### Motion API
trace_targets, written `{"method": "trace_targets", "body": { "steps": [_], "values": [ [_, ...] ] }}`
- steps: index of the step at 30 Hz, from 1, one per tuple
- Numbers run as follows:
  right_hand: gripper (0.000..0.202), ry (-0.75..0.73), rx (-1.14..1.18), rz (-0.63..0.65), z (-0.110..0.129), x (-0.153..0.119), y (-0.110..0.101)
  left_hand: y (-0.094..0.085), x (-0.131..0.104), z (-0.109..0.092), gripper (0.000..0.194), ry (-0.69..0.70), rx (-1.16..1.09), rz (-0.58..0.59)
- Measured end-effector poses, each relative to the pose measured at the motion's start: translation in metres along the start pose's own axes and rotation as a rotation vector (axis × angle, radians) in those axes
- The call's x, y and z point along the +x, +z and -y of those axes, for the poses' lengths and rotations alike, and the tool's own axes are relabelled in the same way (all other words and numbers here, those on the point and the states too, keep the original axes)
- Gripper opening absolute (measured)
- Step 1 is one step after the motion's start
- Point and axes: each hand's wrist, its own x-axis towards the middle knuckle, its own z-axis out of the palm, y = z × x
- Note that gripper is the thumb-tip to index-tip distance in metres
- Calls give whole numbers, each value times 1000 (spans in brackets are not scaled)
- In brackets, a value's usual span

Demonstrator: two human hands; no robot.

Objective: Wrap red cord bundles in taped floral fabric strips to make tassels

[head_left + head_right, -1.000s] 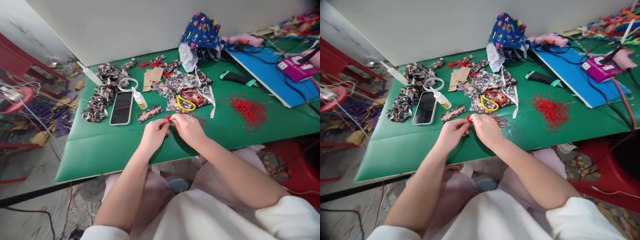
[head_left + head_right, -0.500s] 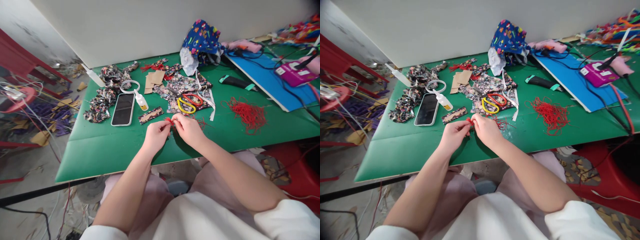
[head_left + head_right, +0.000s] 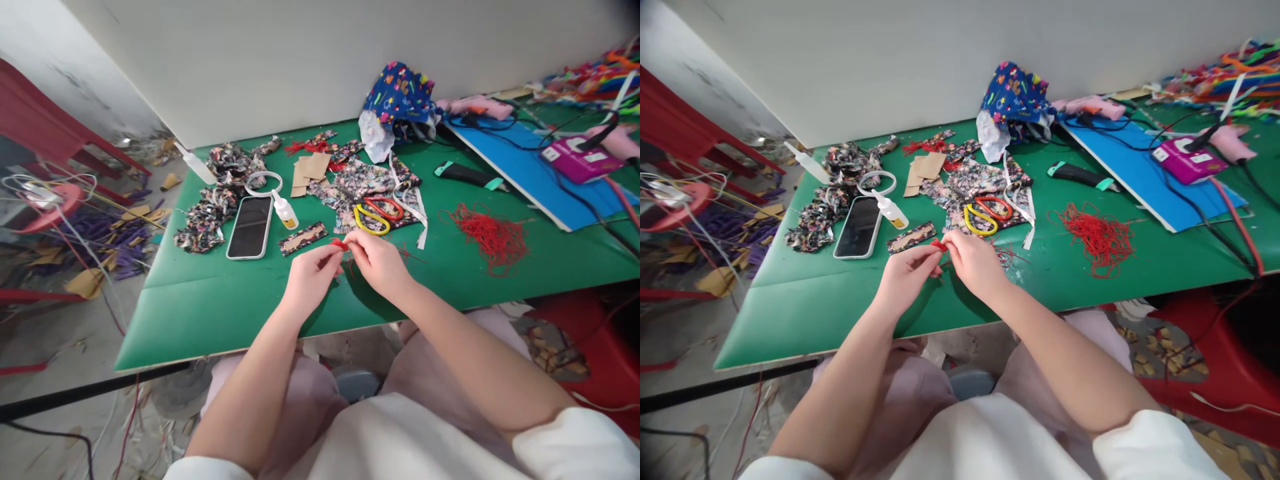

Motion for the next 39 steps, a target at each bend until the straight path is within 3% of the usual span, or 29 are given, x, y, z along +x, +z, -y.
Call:
{"method": "trace_targets", "body": {
  "steps": [3, 4, 7, 9, 15, 26, 33, 39],
  "values": [
    [15, 1, 7, -12, -1, 1, -6, -13, -1, -6, 34, -21, 65, 161],
    [15, 2, 9, -14, -2, 1, -8, -18, -1, -7, 37, -18, 128, 155],
    [16, -27, 21, 4, -4, 1, -11, -30, 2, -8, 33, 104, 287, -115],
    [17, -67, 47, 27, -4, 2, -12, -31, 4, -7, 28, 205, 231, -180],
    [15, -139, 133, 55, -1, 1, -11, -17, 3, -3, 44, 193, -179, 153],
    [15, -138, 141, 51, -1, -1, -11, -14, 3, -5, 43, 133, -178, 214],
    [14, -144, 172, 46, -1, -1, -12, -11, 4, 0, 38, 190, -332, 279],
    [14, -122, 245, 75, 1, -2, -14, -10, 0, -5, 44, 116, -460, 355]
  ]
}}
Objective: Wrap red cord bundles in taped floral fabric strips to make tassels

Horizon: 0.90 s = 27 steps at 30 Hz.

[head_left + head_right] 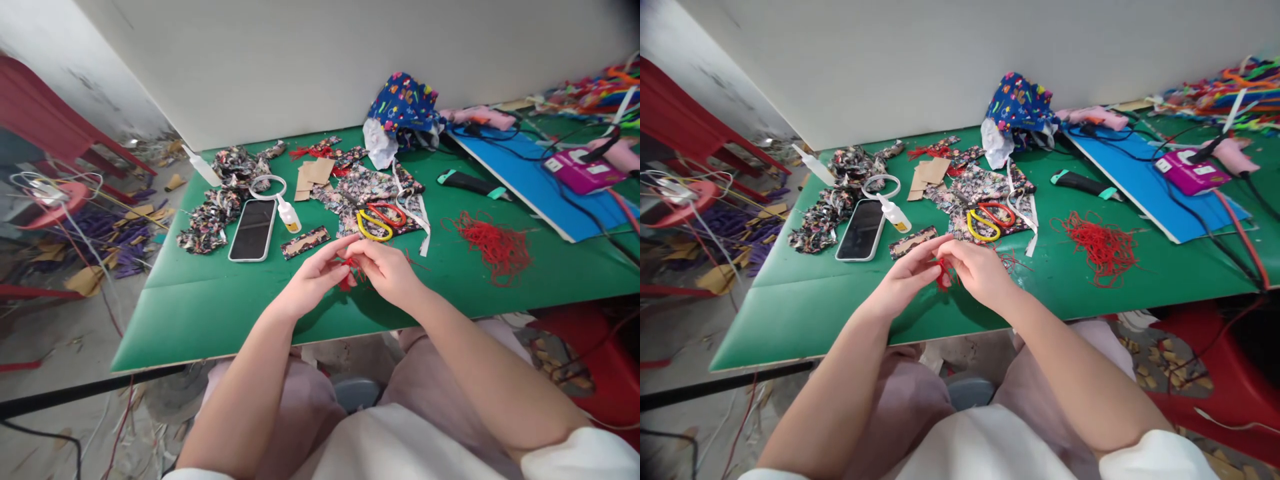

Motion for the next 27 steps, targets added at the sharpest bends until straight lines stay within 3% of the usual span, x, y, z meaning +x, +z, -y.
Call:
{"method": "trace_targets", "body": {
  "steps": [10, 19, 24, 27],
  "values": [
    [13, 4, 42, 28, 0, 0, -2, -3, -1, -2, 30, -9, 186, -126],
    [15, 37, -6, 24, 0, 0, -2, -6, 2, -4, 19, -19, 140, -245],
    [19, 65, -79, -88, -3, 2, -3, -4, 3, -5, 14, 11, 163, -380],
    [33, 26, -49, -90, -2, 3, -3, -3, 3, -4, 16, 12, 225, -398]
  ]
}}
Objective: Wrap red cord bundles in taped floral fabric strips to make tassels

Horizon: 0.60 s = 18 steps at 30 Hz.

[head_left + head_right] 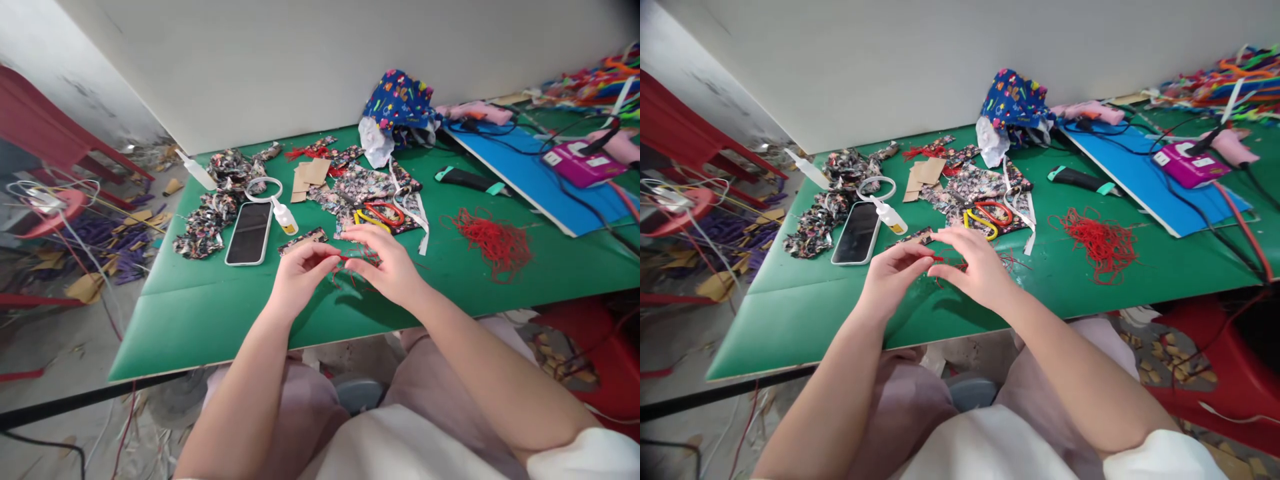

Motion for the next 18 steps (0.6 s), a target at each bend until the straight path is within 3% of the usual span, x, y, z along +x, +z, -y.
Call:
{"method": "trace_targets", "body": {
  "steps": [3, 12, 18],
  "values": [
    [46, 3, 53, 67, 3, -2, 4, 1, -1, 1, 17, 5, 28, 6],
    [37, 355, 464, 207, 6, -5, 14, 2, -3, 2, 16, 3, 38, 47],
    [25, 395, 428, 156, 9, -1, 8, -1, -2, 1, 18, 6, 18, 25]
  ]
}}
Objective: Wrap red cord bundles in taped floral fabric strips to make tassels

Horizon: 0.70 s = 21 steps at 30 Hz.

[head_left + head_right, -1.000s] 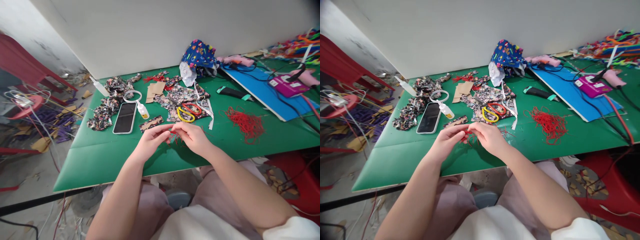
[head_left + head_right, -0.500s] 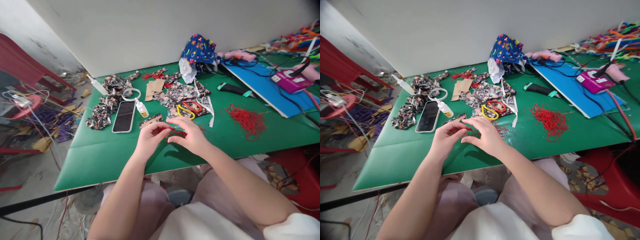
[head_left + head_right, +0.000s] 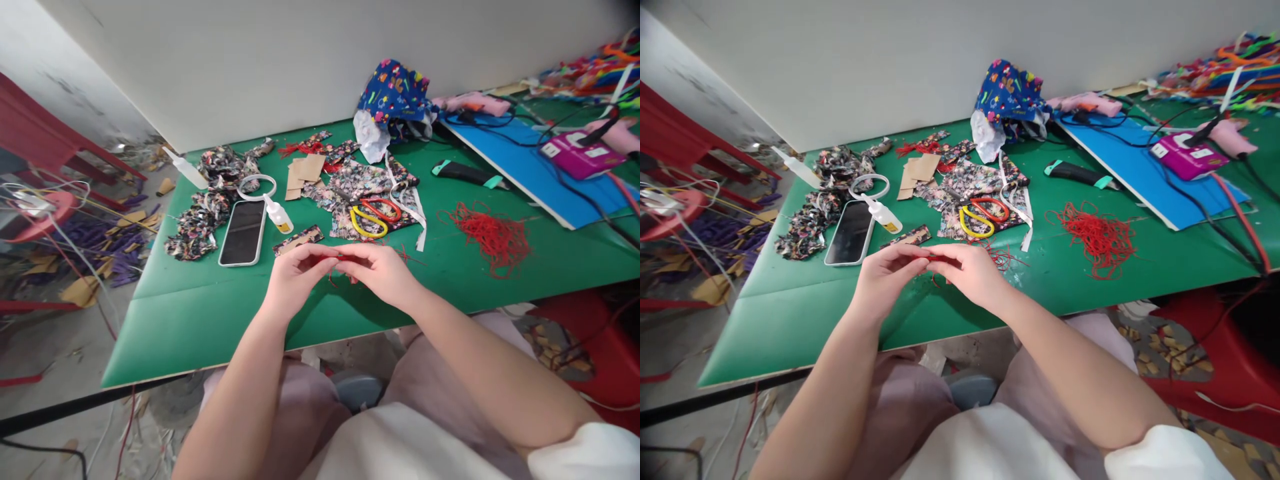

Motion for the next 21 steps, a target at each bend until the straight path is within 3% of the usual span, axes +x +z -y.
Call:
{"method": "trace_targets", "body": {
  "steps": [11, 14, 18, 21],
  "values": [
    [16, 56, 86, -118, 2, 3, -10, -6, 1, -3, 16, 3, 23, -55],
    [13, 45, 49, -129, 3, 3, -11, -4, 1, -4, 22, -30, -41, 42],
    [12, 32, -18, -101, 4, 3, -10, 3, -1, -3, 46, -77, -105, 217],
    [12, 23, -27, -73, 3, 3, -10, 6, -3, -1, 44, -74, 28, 184]
  ]
}}
